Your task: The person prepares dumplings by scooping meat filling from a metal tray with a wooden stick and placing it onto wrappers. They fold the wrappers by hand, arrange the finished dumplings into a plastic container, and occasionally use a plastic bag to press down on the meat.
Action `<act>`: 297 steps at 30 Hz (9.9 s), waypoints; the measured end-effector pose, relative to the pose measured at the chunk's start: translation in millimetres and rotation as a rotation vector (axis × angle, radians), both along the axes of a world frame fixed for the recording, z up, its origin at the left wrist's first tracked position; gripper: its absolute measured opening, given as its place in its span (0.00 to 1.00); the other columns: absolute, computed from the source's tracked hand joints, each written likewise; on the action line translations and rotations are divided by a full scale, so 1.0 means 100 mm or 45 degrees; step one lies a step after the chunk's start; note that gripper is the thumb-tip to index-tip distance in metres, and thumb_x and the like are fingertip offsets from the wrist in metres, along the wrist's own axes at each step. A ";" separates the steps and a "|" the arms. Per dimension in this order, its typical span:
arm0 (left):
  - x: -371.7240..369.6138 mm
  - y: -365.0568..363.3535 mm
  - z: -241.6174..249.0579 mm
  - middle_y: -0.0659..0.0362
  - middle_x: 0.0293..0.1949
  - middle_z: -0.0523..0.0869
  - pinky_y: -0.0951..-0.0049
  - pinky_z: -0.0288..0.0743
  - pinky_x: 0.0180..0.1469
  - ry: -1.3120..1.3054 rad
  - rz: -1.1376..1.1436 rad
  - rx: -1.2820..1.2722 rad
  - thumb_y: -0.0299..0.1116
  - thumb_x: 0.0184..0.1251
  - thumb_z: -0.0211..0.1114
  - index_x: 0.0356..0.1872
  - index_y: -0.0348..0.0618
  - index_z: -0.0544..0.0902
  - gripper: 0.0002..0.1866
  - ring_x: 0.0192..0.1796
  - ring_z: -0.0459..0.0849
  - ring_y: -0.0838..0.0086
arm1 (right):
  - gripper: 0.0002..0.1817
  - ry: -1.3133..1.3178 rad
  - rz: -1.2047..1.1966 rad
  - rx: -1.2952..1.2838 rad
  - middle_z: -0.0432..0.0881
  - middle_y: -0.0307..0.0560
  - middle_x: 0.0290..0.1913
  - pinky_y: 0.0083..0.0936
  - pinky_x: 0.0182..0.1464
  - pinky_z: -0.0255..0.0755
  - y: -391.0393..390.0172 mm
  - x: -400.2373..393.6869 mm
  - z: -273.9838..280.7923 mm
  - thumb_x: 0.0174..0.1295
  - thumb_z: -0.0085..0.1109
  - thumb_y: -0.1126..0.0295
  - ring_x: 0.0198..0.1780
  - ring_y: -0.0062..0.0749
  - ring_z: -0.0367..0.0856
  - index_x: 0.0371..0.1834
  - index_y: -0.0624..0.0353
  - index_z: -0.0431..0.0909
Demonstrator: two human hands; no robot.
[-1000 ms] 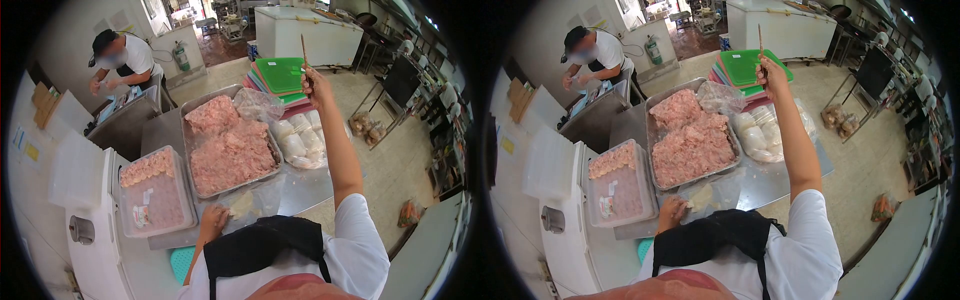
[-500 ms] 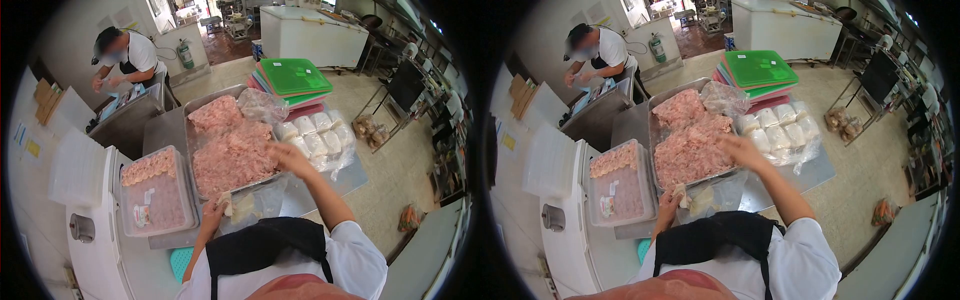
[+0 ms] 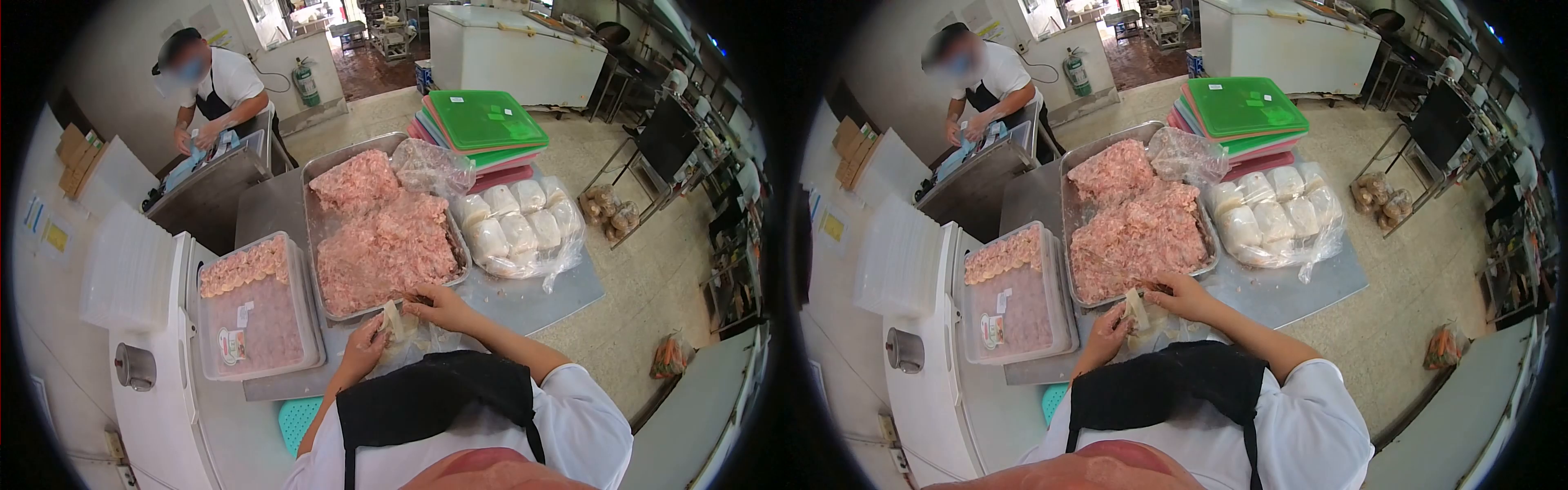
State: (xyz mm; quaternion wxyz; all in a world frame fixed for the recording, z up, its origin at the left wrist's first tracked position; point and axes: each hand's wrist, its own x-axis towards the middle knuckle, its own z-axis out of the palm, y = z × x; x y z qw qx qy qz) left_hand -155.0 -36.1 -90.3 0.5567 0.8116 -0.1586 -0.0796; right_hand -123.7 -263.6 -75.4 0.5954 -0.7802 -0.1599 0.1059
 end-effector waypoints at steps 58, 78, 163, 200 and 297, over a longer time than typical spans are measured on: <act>-0.02 0.12 0.00 0.47 0.45 0.85 0.64 0.75 0.53 -0.322 0.053 0.148 0.30 0.63 0.65 0.47 0.36 0.83 0.13 0.49 0.82 0.54 | 0.16 0.066 0.142 -0.022 0.80 0.45 0.40 0.25 0.42 0.70 0.10 -0.11 -0.04 0.62 0.60 0.71 0.39 0.26 0.75 0.53 0.61 0.78; 0.00 0.06 0.18 0.49 0.46 0.85 0.62 0.76 0.53 -0.479 -0.016 0.248 0.25 0.61 0.61 0.48 0.40 0.83 0.14 0.50 0.82 0.53 | 0.16 0.009 0.162 0.076 0.80 0.41 0.40 0.23 0.45 0.71 0.08 -0.11 -0.01 0.63 0.64 0.68 0.41 0.22 0.75 0.52 0.62 0.78; -0.09 -0.05 0.17 0.52 0.44 0.85 0.70 0.73 0.53 -0.046 0.185 -0.007 0.30 0.63 0.64 0.44 0.36 0.82 0.11 0.47 0.84 0.64 | 0.18 0.143 0.207 0.174 0.82 0.42 0.42 0.23 0.47 0.71 0.08 -0.15 -0.11 0.66 0.62 0.63 0.43 0.21 0.75 0.53 0.63 0.78; -0.12 -0.06 0.14 0.50 0.44 0.85 0.66 0.75 0.53 -0.218 0.387 0.039 0.27 0.63 0.64 0.44 0.39 0.83 0.10 0.49 0.84 0.54 | 0.18 0.182 0.215 0.219 0.83 0.45 0.44 0.24 0.50 0.72 0.09 -0.17 -0.20 0.66 0.63 0.63 0.45 0.21 0.77 0.53 0.64 0.78; 0.19 0.70 0.40 0.51 0.40 0.87 0.66 0.75 0.52 -0.664 0.582 0.074 0.32 0.64 0.62 0.40 0.40 0.86 0.09 0.46 0.85 0.59 | 0.13 -0.079 -0.311 -0.017 0.78 0.38 0.32 0.22 0.38 0.69 -0.13 0.53 -0.45 0.70 0.54 0.63 0.34 0.21 0.74 0.47 0.62 0.80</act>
